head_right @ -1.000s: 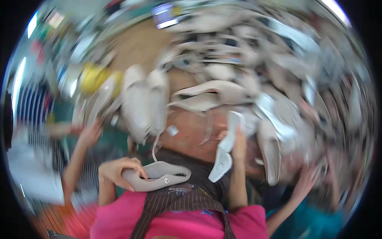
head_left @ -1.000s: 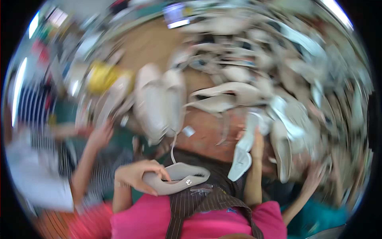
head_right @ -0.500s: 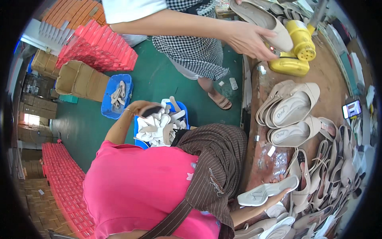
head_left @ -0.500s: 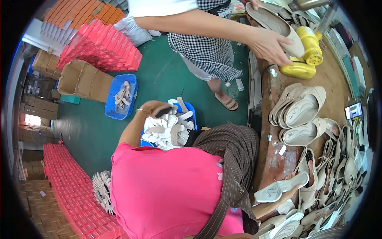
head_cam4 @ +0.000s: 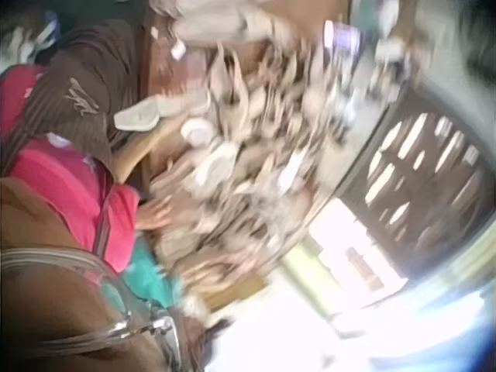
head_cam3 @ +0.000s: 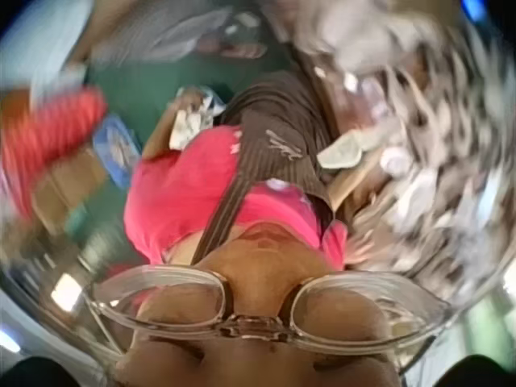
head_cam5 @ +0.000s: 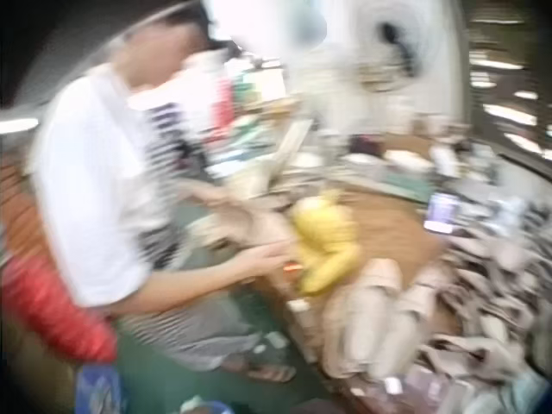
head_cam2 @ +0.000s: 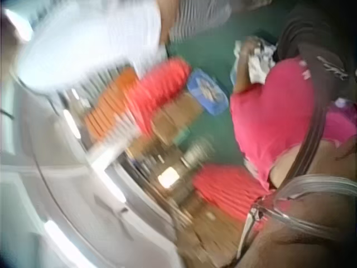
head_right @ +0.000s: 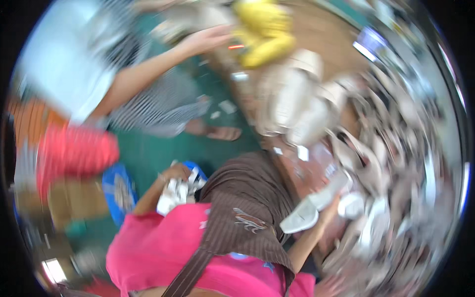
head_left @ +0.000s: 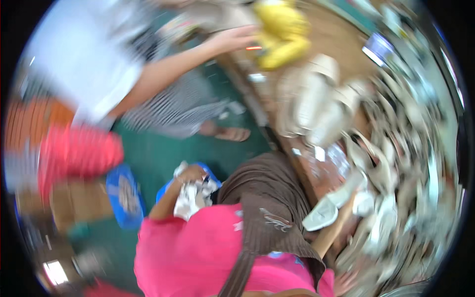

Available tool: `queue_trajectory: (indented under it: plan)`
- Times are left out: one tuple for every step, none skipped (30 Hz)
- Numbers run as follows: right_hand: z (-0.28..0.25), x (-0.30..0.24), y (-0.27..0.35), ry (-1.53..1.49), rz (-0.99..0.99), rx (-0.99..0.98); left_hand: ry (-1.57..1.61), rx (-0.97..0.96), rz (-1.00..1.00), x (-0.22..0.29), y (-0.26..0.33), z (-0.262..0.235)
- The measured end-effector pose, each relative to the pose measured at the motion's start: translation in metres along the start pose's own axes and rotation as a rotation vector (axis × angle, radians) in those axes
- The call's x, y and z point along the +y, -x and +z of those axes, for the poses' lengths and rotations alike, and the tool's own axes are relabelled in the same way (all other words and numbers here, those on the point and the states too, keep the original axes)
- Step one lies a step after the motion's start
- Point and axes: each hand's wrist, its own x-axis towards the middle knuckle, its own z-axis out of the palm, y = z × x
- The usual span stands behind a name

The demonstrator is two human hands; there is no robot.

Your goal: The person inserts foam insoles into women's shoes by hand.

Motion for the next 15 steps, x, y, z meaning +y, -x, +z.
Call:
queue_trajectory:
  plan:
    - [-0.052, 0.005, 0.016, -0.042, -0.039, 0.138, 0.019, 0.022, -0.218, 0.144, -0.024, -0.005]
    - [-0.042, 0.005, 0.018, -0.096, -0.025, 0.140, -0.149, 0.054, -0.073, 0.213, -0.039, -0.010]
    - [-0.036, 0.008, 0.016, -0.149, -0.029, 0.107, -0.173, 0.078, 0.034, 0.265, -0.052, -0.010]
    - [-0.025, 0.005, 0.019, -0.192, -0.075, 0.066, -0.281, 0.107, 0.159, 0.313, -0.068, -0.008]
    - [-0.019, 0.005, 0.020, -0.207, -0.074, 0.096, -0.242, 0.107, 0.317, 0.352, -0.088, -0.005]
    - [-0.016, 0.005, 0.021, -0.226, -0.069, 0.114, -0.189, 0.104, 0.461, 0.388, -0.105, -0.001]
    - [-0.014, 0.007, 0.026, -0.261, -0.072, 0.161, -0.240, 0.020, 0.516, 0.420, -0.121, 0.004]
    - [-0.016, 0.009, 0.032, -0.293, -0.068, 0.198, -0.248, -0.016, 0.631, 0.452, -0.139, 0.015]
    - [-0.015, 0.009, 0.039, -0.348, -0.057, 0.250, -0.247, -0.038, 0.734, 0.482, -0.155, 0.025]
    - [-0.017, 0.014, 0.043, -0.382, -0.088, 0.290, -0.339, -0.031, 0.897, 0.514, -0.169, 0.033]
    - [-0.020, 0.023, 0.047, -0.366, -0.084, 0.329, -0.419, -0.024, 1.058, 0.544, -0.185, 0.046]
    - [-0.027, 0.030, 0.052, -0.341, -0.070, 0.351, -0.398, -0.049, 1.063, 0.567, -0.196, 0.065]
    - [-0.027, 0.029, 0.056, -0.362, -0.081, 0.385, -0.417, -0.017, 1.197, 0.590, -0.210, 0.081]
    - [-0.030, 0.037, 0.054, -0.385, -0.096, 0.406, -0.461, -0.019, 1.272, 0.611, -0.226, 0.096]
    - [-0.033, 0.044, 0.052, -0.409, -0.140, 0.413, -0.503, -0.006, 1.339, 0.631, -0.238, 0.107]
